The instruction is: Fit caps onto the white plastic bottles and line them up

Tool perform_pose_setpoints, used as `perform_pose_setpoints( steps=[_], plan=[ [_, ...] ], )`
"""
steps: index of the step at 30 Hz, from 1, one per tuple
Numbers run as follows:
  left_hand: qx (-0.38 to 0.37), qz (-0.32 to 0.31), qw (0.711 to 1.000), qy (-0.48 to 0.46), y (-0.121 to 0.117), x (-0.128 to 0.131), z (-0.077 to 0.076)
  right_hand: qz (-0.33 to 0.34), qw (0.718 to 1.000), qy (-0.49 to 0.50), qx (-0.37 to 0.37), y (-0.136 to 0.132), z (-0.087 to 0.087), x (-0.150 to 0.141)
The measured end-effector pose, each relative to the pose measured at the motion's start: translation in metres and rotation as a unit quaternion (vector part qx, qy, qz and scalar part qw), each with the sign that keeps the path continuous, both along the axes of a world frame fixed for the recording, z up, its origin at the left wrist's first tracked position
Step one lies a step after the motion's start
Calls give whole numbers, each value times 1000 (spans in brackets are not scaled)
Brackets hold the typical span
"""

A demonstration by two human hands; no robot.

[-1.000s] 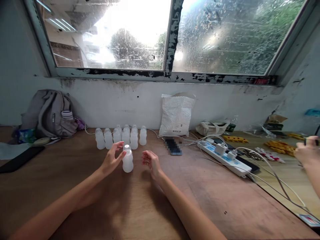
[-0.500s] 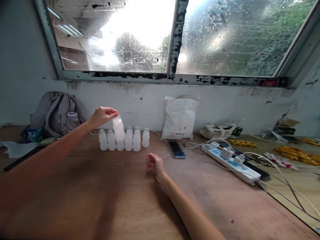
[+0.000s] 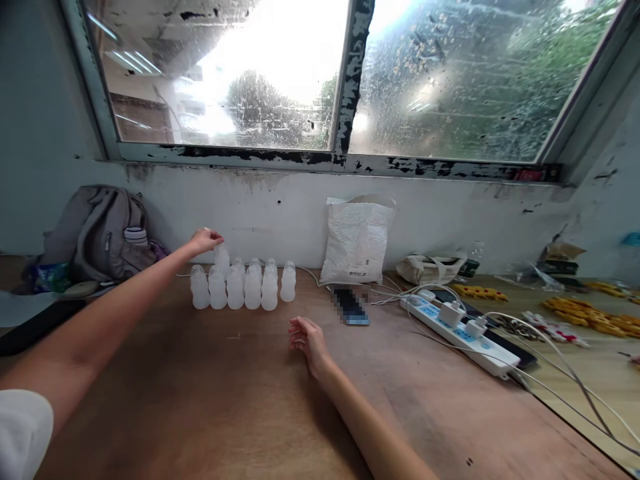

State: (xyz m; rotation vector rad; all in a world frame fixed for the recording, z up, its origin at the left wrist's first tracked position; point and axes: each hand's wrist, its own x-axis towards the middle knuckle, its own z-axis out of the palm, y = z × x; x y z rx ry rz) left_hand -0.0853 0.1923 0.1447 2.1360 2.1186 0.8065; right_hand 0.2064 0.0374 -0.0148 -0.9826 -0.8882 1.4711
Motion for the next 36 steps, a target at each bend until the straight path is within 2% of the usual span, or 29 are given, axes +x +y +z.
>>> perform_pose_setpoints(
  steps=[4, 8, 36],
  plan=[
    [-53, -17, 998, 23, 7, 3, -28, 5, 1000, -5, -7, 1, -1, 1],
    [-85, -31, 995, 48, 12, 5, -39, 18, 1000, -20, -9, 3, -4, 0],
    [-137, -36, 982, 122, 17, 6, -40, 28, 999, -29, 5, 5, -9, 0]
  ],
)
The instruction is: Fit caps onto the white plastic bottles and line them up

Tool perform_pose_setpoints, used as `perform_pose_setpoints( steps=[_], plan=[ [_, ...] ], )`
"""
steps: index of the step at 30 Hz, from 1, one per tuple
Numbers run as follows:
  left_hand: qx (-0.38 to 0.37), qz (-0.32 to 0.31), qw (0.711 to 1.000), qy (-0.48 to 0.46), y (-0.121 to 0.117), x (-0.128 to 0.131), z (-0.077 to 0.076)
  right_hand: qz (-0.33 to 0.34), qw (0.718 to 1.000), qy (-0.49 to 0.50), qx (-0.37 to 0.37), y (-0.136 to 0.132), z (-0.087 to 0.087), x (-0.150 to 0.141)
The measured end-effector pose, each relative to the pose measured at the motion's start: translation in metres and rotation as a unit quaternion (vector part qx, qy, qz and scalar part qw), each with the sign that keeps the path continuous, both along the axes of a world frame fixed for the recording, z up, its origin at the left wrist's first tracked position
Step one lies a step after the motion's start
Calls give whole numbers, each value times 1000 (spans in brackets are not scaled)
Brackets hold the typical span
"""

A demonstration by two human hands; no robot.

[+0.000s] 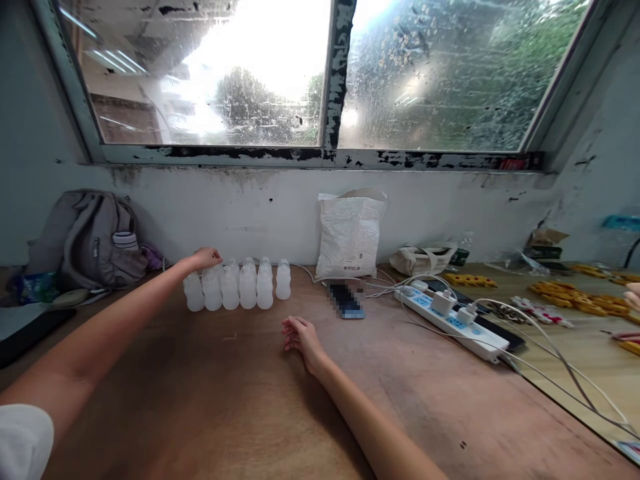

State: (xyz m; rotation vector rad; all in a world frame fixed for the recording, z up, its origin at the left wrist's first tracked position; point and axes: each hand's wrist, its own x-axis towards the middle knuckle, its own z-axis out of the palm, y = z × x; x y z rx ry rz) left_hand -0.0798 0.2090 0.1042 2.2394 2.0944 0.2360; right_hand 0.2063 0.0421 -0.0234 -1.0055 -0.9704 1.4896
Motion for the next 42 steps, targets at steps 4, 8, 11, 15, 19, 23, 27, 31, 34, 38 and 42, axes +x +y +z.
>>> perform_pose_setpoints(
  steps=[4, 8, 11, 15, 19, 23, 27, 31, 34, 38, 42],
  plan=[
    [4, 0, 1000, 1, 1, 0, -2, 0, 1000, -1, 1, 0, -1, -1],
    [14, 5, 1000, -2, 0, 1, -2, 5, 1000, -6, 1, 0, -1, -2],
    [35, 7, 999, -9, -6, 4, 6, -9, 1000, -14, 14, 1, -1, -1],
    [123, -5, 992, -26, -34, 19, 18, -72, 987, -111, 87, 7, 1, 8],
    [259, -67, 963, -42, -93, 45, -4, -198, 839, -444, 243, 19, -1, 32],
    [272, -245, 930, 2, -151, 60, -64, -260, 667, -673, 184, 34, -10, 60],
    [253, -264, 929, -58, -180, 55, -111, -245, 638, -728, 56, 47, -18, 74],
    [254, -229, 933, -112, -185, 44, -123, -216, 638, -738, 23, 51, -20, 75],
    [264, -205, 933, -131, -184, 37, -121, -238, 637, -731, 61, 47, -17, 73],
    [263, -187, 936, -143, -179, 29, -121, -216, 646, -706, 193, 36, -12, 62],
    [244, -191, 939, -147, -176, 25, -124, -103, 672, -681, 273, 25, -11, 39]
  ],
)
